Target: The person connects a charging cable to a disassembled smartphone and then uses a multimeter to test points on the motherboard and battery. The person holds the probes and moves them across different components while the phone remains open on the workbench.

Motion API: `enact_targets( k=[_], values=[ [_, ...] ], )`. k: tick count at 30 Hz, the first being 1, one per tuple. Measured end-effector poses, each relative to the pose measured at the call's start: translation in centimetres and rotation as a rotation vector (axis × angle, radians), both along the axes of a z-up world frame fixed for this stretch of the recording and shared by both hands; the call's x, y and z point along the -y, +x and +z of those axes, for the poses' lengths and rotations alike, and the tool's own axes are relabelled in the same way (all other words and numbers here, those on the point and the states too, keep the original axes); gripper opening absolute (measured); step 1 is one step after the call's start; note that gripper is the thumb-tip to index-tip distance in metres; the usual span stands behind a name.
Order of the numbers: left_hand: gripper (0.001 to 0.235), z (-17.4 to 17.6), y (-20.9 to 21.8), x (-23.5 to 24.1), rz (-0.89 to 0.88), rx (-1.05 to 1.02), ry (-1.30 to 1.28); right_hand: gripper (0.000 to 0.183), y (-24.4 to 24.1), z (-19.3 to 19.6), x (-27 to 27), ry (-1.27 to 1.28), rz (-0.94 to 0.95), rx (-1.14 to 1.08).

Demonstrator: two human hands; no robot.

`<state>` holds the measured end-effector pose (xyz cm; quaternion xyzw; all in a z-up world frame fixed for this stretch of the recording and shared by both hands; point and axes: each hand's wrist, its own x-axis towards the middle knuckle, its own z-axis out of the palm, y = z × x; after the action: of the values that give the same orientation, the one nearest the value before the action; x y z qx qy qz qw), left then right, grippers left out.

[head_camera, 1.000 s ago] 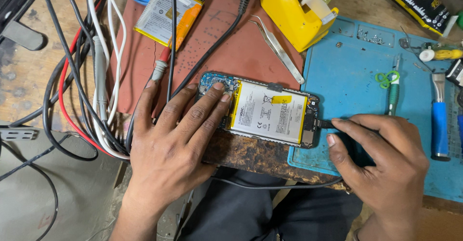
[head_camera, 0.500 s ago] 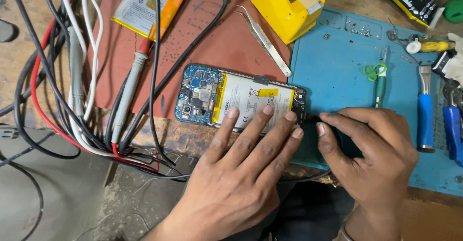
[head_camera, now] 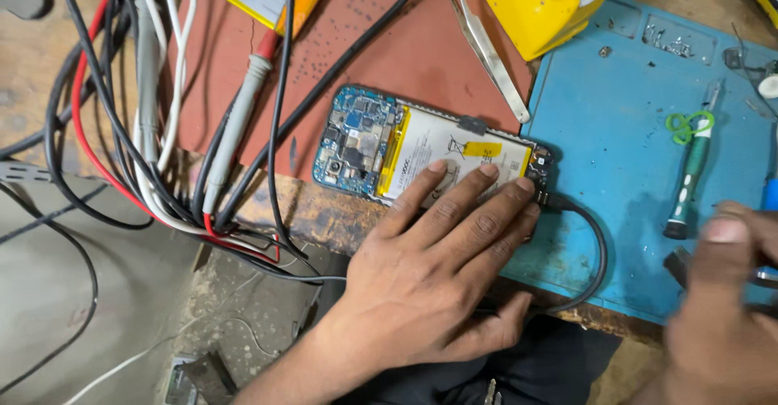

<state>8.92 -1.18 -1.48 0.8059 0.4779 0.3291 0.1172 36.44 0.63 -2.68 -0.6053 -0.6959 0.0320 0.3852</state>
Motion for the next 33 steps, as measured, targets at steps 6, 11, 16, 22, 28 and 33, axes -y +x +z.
enact_targets(
  k=[6, 11, 16, 22, 28, 33],
  values=[
    [0.049, 0.4, -0.1, -0.4, 0.025, -0.041, 0.088, 0.022, 3.3, -2.0, -2.5, -0.019, -0.115, -0.123],
    [0.048, -0.5, 0.1, -0.2, 0.041, -0.012, 0.102, 0.025, 4.2, -0.6, -3.2, -0.067, -0.086, -0.150],
    [0.046, -0.8, 0.1, 0.2, 0.045, 0.012, 0.104, 0.027, 1.1, 2.3, -3.6, -0.136, 0.036, -0.244],
    [0.050, -0.6, 0.1, 0.2, 0.051, 0.026, 0.106, 0.030, -3.5, 6.1, -4.6, -0.212, 0.331, -0.375],
    [0.076, -0.3, -0.5, 0.2, -0.031, 0.046, 0.085, 0.033, -9.9, 9.1, -6.9, -0.320, 0.738, -0.401],
    [0.052, -0.5, -0.2, -0.1, 0.090, -0.180, 0.145, 0.028, -15.6, 7.2, -9.6, -0.309, 0.948, -0.172]
  ],
)
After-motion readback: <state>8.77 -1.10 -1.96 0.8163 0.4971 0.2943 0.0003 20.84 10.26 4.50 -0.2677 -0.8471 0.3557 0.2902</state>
